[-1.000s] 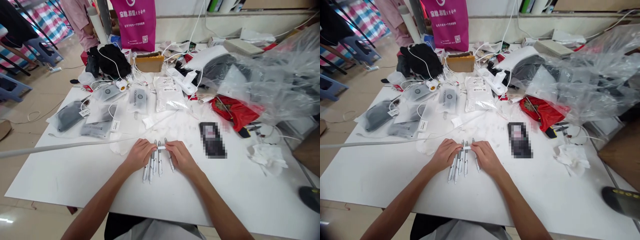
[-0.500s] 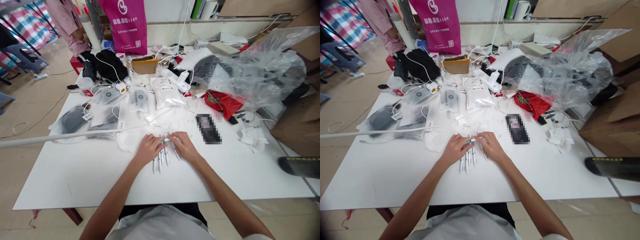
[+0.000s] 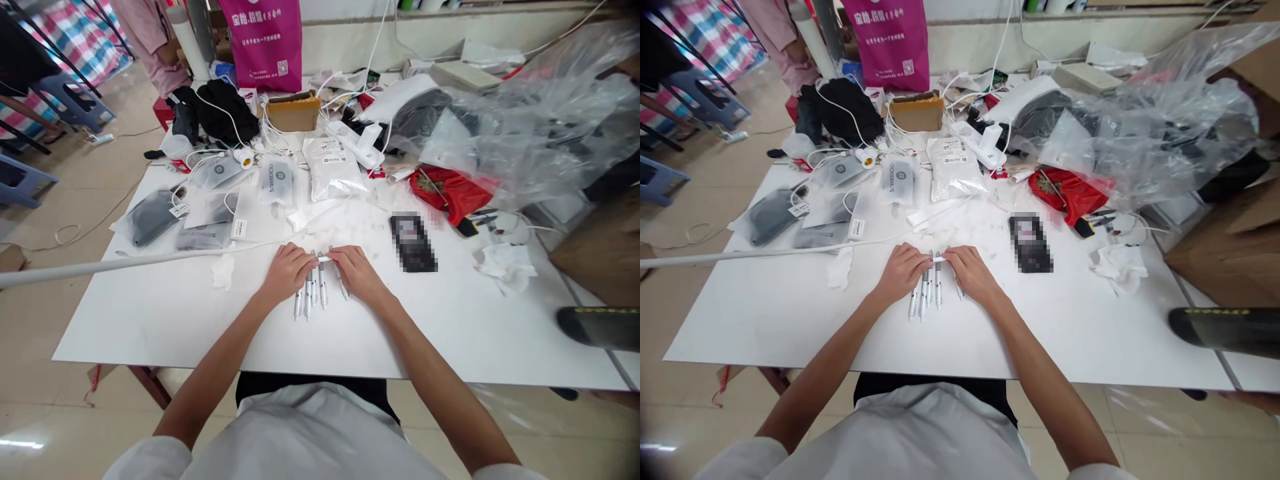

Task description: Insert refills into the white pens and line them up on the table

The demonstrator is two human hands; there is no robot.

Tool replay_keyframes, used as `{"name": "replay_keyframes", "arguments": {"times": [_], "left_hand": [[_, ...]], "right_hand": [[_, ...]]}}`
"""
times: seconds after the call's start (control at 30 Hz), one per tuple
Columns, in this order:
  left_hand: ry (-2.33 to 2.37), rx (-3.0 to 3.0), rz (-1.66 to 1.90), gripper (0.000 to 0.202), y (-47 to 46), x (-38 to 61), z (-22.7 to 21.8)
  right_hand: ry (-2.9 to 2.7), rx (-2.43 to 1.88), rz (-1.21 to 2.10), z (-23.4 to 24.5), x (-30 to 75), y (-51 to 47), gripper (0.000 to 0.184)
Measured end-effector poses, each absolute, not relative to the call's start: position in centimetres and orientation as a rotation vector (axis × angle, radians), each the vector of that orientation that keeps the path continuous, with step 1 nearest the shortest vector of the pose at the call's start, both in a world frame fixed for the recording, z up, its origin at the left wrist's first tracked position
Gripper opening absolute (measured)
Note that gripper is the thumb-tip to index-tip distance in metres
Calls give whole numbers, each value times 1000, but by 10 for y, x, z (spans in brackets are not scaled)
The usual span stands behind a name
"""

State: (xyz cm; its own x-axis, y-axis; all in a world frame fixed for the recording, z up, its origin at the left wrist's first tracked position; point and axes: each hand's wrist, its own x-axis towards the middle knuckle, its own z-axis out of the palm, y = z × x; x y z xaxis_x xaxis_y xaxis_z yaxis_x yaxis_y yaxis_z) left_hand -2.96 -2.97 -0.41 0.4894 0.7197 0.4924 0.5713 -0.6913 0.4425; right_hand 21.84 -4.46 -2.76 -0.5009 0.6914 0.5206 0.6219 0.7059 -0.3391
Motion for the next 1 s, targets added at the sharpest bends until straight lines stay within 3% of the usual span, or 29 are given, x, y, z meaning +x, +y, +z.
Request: {"name": "replay_keyframes", "arguments": {"times": [0.33,0.53,0.7,1.0], "left_hand": [[1091,2351,1002,34,-27,-34,1],[1103,2317,971,30,-26,-34,3],[1048,2376,945,25,-26,-33,0],[1169,2180,1019,21,-28,-35,-1]], "right_hand": [[-2150,-1111,132,-23,222,-42,34],[-2299,-1196,67,-14,221,-48,49],[-2317,-1248,-37,-13,218,-49,25],[-2152,-1319,-77,-14,224,-46,23]]}}
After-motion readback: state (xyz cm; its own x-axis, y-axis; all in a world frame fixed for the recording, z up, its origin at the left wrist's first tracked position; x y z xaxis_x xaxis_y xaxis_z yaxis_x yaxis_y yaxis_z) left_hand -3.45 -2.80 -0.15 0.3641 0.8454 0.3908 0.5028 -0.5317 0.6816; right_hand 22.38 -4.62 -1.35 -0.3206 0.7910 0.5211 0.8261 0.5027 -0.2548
